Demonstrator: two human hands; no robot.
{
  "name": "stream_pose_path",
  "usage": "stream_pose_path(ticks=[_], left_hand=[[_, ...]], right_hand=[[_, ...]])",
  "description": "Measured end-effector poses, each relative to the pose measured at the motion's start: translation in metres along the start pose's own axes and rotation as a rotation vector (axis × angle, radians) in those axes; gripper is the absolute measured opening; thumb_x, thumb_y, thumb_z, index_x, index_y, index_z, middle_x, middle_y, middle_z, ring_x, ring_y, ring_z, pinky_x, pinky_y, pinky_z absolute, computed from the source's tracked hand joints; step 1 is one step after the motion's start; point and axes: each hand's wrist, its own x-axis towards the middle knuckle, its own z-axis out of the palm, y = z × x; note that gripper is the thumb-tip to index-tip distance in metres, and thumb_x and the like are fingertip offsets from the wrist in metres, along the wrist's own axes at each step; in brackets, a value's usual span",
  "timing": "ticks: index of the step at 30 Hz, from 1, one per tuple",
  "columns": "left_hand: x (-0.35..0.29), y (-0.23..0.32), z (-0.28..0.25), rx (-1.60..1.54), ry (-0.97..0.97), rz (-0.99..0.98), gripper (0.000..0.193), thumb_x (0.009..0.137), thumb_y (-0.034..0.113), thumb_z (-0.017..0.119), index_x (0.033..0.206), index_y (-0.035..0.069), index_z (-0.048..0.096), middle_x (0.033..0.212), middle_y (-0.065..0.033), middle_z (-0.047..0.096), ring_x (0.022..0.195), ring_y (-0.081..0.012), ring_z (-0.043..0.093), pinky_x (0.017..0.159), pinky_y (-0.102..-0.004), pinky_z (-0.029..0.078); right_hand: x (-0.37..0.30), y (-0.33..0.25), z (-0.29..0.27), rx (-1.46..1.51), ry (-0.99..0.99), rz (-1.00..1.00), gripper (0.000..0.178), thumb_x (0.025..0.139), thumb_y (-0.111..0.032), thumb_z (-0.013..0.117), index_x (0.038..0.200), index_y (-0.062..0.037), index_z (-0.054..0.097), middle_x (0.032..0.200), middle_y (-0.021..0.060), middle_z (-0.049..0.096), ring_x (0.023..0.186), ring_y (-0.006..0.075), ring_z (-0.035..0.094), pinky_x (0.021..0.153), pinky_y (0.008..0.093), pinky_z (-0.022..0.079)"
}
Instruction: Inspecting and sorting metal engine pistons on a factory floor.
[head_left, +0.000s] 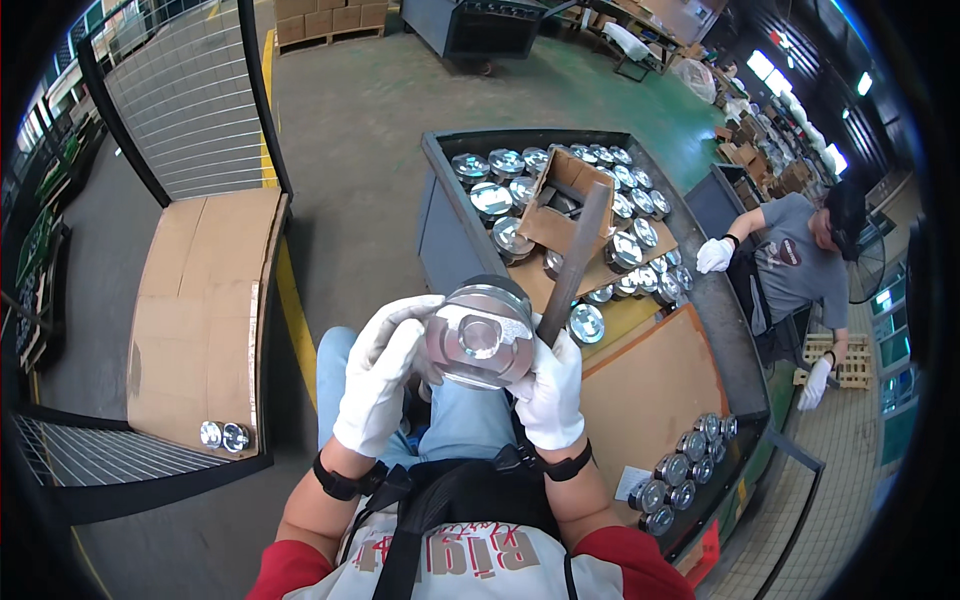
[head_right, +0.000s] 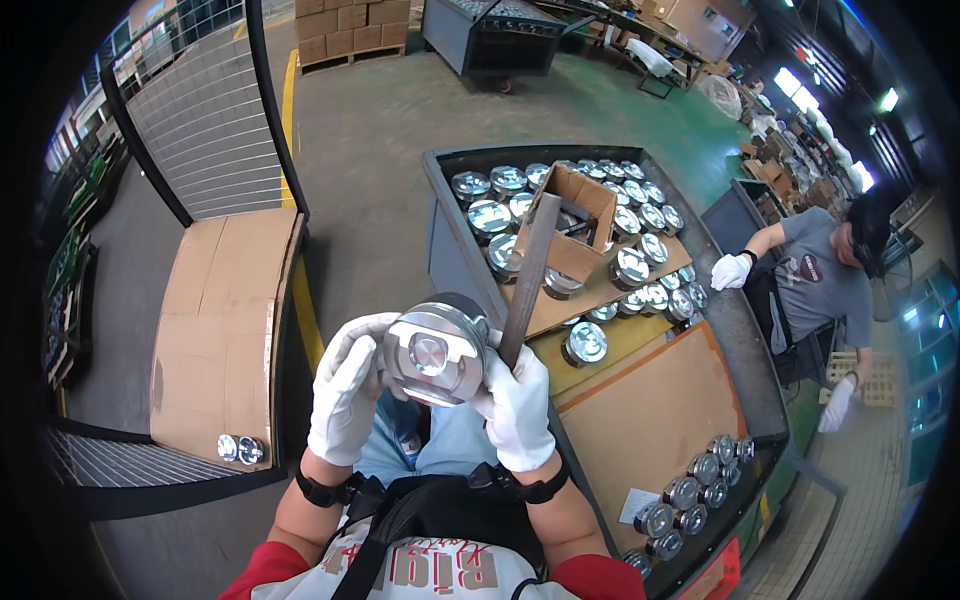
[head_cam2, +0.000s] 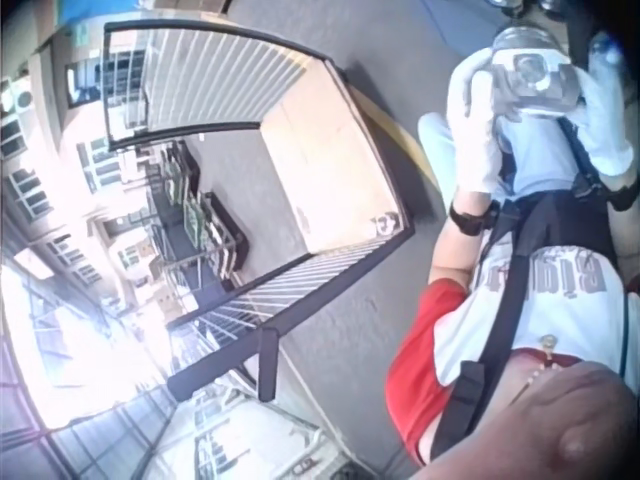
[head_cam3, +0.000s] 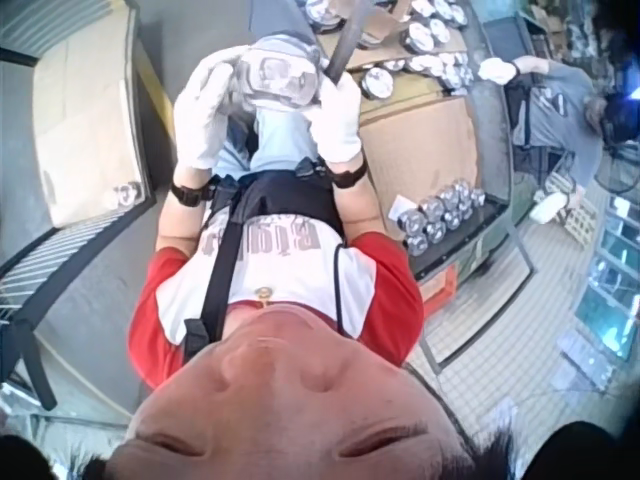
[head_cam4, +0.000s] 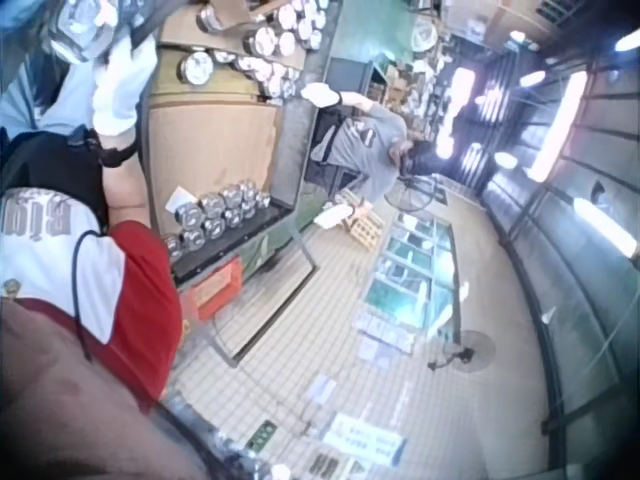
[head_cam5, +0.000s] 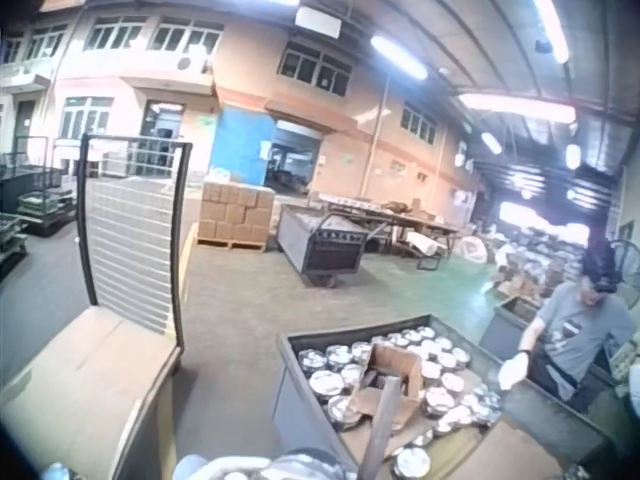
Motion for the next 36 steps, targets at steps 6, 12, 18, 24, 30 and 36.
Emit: stream_pose_path(ticks=[6,12,18,24,30,36], left_hand=[[0.006,-0.004,0.006,0.308,-0.168,0.146,0.063,0.084,0.012,0.080,0.139,0.001,0.050,0.129,-0.0102,0.059,0.113,-0.0157,0.059,0.092,-0.0300,0.050],[0.005,0.000,0.001,0.173,-0.239,-0.039,0.085,0.080,0.010,0.081,0.152,0.003,0.037,0.145,-0.0119,0.049,0.123,-0.0155,0.053,0.094,-0.0298,0.048],[0.003,-0.011,-0.012,0.065,-0.195,-0.146,0.081,0.095,0.060,0.058,0.150,0.003,0.039,0.137,-0.0142,0.058,0.106,-0.0235,0.065,0.093,-0.0367,0.052],[0.007,-0.031,-0.021,-0.771,-0.495,-0.597,0.103,0.085,0.077,0.056,0.153,0.005,0.030,0.132,-0.0302,0.054,0.106,-0.0523,0.062,0.086,-0.0622,0.056],[0.007,-0.041,-0.022,-0.907,-0.434,-0.382,0.113,0.076,0.076,0.068,0.157,0.013,0.021,0.137,-0.0251,0.051,0.103,-0.0522,0.063,0.084,-0.0606,0.058],[0.002,-0.031,-0.016,-0.474,-0.201,-0.127,0.122,0.063,0.081,0.072,0.157,0.023,0.021,0.131,-0.0239,0.056,0.098,-0.0472,0.067,0.078,-0.0574,0.063]], right_hand=[[-0.004,0.004,-0.002,0.052,0.007,-0.094,0.027,0.100,-0.005,0.055,0.125,0.0061,0.061,0.095,0.0066,0.069,0.074,0.0079,0.066,0.057,0.0197,0.052],[-0.005,0.008,0.001,0.082,-0.065,-0.083,0.027,0.100,-0.006,0.057,0.125,0.0059,0.061,0.095,0.0074,0.069,0.076,0.0090,0.067,0.058,0.0199,0.053],[0.001,0.020,-0.001,-0.023,0.020,-0.113,0.026,0.100,-0.002,0.055,0.124,0.0035,0.061,0.092,0.0048,0.068,0.073,0.0057,0.062,0.056,0.0187,0.047],[0.006,0.013,0.010,-0.420,-0.178,-0.381,0.026,0.097,0.006,0.055,0.120,0.0010,0.067,0.110,0.0069,0.068,0.097,0.0126,0.065,0.083,0.0253,0.052],[0.016,-0.002,0.009,-0.487,-0.309,-0.456,0.028,0.091,0.009,0.059,0.116,0.0004,0.071,0.121,0.0116,0.067,0.106,0.0196,0.066,0.086,0.0297,0.054],[0.003,-0.003,0.010,-0.450,-0.172,-0.248,0.038,0.088,0.014,0.054,0.123,0.0039,0.066,0.120,0.0112,0.070,0.099,0.0114,0.064,0.086,0.0253,0.049]])
